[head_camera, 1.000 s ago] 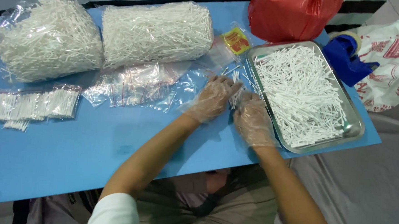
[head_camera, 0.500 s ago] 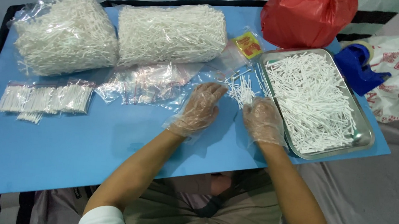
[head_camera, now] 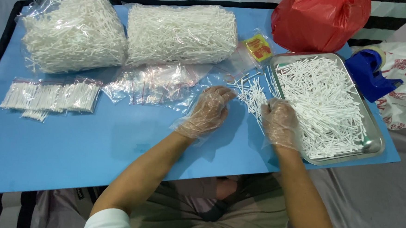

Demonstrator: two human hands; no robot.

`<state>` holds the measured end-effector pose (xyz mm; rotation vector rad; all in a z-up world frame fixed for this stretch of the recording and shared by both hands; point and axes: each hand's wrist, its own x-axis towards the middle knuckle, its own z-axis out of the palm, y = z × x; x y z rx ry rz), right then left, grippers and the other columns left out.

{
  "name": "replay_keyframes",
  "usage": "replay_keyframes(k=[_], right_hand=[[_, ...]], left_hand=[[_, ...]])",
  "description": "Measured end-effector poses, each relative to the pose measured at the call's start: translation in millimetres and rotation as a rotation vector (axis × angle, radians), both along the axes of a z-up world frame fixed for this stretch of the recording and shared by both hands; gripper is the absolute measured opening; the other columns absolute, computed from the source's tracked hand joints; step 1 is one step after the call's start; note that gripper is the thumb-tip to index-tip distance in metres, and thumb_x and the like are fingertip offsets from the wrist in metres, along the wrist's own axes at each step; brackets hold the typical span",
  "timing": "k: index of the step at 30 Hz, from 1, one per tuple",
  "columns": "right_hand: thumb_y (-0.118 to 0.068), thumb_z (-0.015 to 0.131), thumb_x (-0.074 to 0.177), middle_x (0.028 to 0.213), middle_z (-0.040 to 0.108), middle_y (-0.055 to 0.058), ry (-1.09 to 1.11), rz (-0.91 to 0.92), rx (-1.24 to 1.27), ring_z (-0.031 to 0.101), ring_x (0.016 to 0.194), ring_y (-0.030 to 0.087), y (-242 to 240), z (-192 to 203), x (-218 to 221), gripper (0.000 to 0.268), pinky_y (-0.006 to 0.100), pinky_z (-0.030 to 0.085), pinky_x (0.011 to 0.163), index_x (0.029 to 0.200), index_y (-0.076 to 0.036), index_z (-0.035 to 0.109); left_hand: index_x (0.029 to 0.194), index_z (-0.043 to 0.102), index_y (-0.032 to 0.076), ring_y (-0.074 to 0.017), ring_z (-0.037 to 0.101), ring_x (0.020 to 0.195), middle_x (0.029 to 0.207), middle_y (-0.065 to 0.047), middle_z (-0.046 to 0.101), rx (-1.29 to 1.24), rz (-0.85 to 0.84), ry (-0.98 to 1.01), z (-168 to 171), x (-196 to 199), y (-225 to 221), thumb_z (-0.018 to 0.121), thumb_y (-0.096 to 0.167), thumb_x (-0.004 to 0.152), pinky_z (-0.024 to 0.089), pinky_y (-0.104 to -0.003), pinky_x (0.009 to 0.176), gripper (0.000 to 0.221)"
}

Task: The person picks up cotton swabs from a tray and bundles them together by hand before placing the bundle into a small plastic bag.

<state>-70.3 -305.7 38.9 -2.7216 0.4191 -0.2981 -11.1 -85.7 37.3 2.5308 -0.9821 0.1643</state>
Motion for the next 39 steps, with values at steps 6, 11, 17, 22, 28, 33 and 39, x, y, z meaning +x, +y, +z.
replay_keyframes(k=[6,11,17,22,28,33,39], right_hand=[[-0.020,0.068,0.096,0.088,0.072,0.024,-0.152,0.049,0.082,0.071,0.093,0.045,-1.0,17.1,-6.7,0.018,0.056,0.057,0.077,0.099,-0.004,0.077],[-0.016,0.071,0.097,0.089,0.072,0.022,-0.275,0.137,0.211,0.072,0.092,0.041,1.6,28.5,-9.9,0.014,0.050,0.059,0.074,0.102,-0.005,0.076],[-0.019,0.078,0.096,0.082,0.070,0.014,-0.343,0.256,0.585,0.069,0.082,0.023,15.8,32.0,3.8,0.016,0.038,0.059,0.071,0.102,-0.004,0.076],[-0.016,0.080,0.095,0.071,0.068,0.010,-0.325,0.349,0.710,0.066,0.071,0.012,30.6,24.9,28.7,0.012,0.030,0.056,0.064,0.098,-0.005,0.077],[-0.015,0.080,0.094,0.069,0.068,0.009,-0.341,0.351,0.856,0.067,0.069,0.012,46.2,-8.4,46.8,0.011,0.029,0.055,0.060,0.094,-0.005,0.075],[-0.013,0.082,0.093,0.077,0.073,0.012,-0.379,0.332,0.971,0.069,0.070,0.014,44.9,-27.8,53.0,0.013,0.028,0.057,0.062,0.098,-0.003,0.077],[-0.024,0.071,0.104,0.100,0.073,0.027,-0.443,0.355,0.716,0.073,0.096,0.034,44.0,21.9,20.0,0.028,0.047,0.059,0.074,0.115,0.001,0.074]], left_hand=[[0.137,0.063,0.023,-0.0237,0.052,0.136,0.133,-0.003,0.066,-0.054,-0.001,0.007,-12.5,4.7,-1.0,0.066,0.017,0.090,0.037,-0.043,0.115,0.047],[0.135,0.065,0.022,-0.0231,0.058,0.130,0.126,-0.003,0.069,-0.185,0.001,-0.036,-19.3,3.2,-2.2,0.064,0.017,0.091,0.041,-0.042,0.112,0.044],[0.134,0.066,0.019,-0.0266,0.066,0.120,0.118,-0.008,0.074,-0.415,-0.025,0.013,-3.9,-6.8,-4.4,0.056,0.031,0.102,0.049,-0.042,0.106,0.036],[0.132,0.068,0.018,-0.0280,0.071,0.112,0.113,-0.010,0.076,-0.626,-0.029,0.268,-8.6,-10.5,-8.7,0.051,0.040,0.105,0.055,-0.040,0.099,0.039],[0.131,0.069,0.010,-0.0310,0.074,0.105,0.108,-0.018,0.076,-0.747,0.060,0.425,-2.5,-15.3,-8.5,0.053,0.035,0.105,0.059,-0.044,0.089,0.039],[0.109,0.078,0.016,-0.0215,0.071,0.078,0.084,-0.009,0.075,-0.678,0.144,0.571,-4.7,-7.1,-7.0,0.055,0.040,0.104,0.057,-0.038,0.073,0.034],[0.101,0.077,0.014,-0.0178,0.067,0.074,0.076,-0.004,0.071,-0.734,0.189,0.642,-14.8,-2.3,-2.8,0.058,0.038,0.101,0.056,-0.036,0.069,0.031]])
